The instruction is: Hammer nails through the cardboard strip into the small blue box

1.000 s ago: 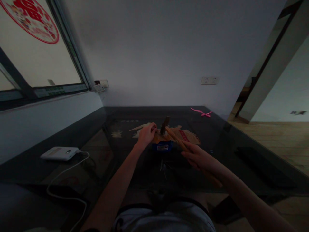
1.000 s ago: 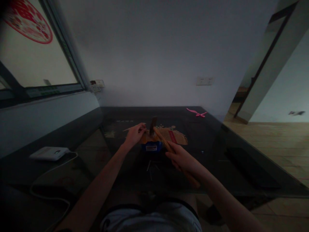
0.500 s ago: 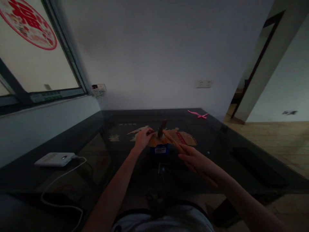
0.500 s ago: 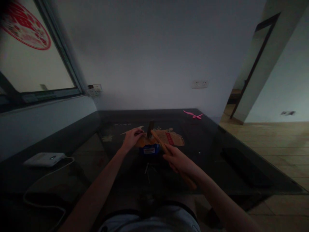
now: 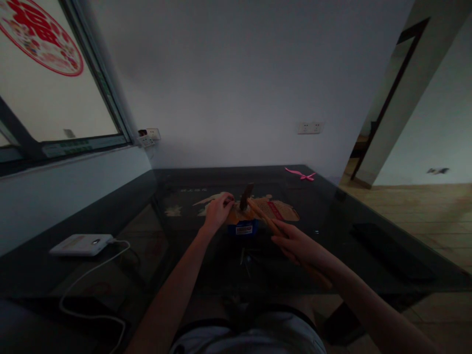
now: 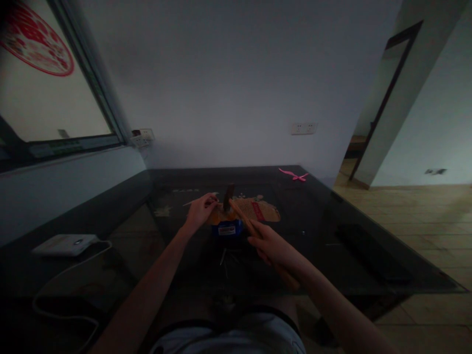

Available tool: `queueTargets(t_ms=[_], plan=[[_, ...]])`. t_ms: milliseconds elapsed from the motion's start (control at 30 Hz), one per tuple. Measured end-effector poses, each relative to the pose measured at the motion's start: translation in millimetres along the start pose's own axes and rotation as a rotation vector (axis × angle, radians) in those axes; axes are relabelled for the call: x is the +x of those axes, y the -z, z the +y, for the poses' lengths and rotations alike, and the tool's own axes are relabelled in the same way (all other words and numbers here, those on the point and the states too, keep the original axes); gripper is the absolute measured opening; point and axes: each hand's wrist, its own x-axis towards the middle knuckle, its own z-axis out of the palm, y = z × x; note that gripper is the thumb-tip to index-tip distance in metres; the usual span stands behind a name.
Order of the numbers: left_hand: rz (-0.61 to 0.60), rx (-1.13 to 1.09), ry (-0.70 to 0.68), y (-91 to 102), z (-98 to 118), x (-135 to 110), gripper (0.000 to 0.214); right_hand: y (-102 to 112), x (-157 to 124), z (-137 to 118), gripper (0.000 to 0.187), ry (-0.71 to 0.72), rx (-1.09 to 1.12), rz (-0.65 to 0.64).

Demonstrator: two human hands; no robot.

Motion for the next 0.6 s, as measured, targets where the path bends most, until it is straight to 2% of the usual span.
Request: queueTargets(t_ms=[267,600], plan=[[-0.007,0.013,-0.037,-0.4,2.5,-0.3,0.013,-1.1,-1.0,-2.9,0.065,-0.029,0.01,0.027],[-0.039,0.063,-0.002,-2.8,-2.6,0.8,0.014,2.0,2.7,-4.9,0.057,0.017,-0.004,0.014]])
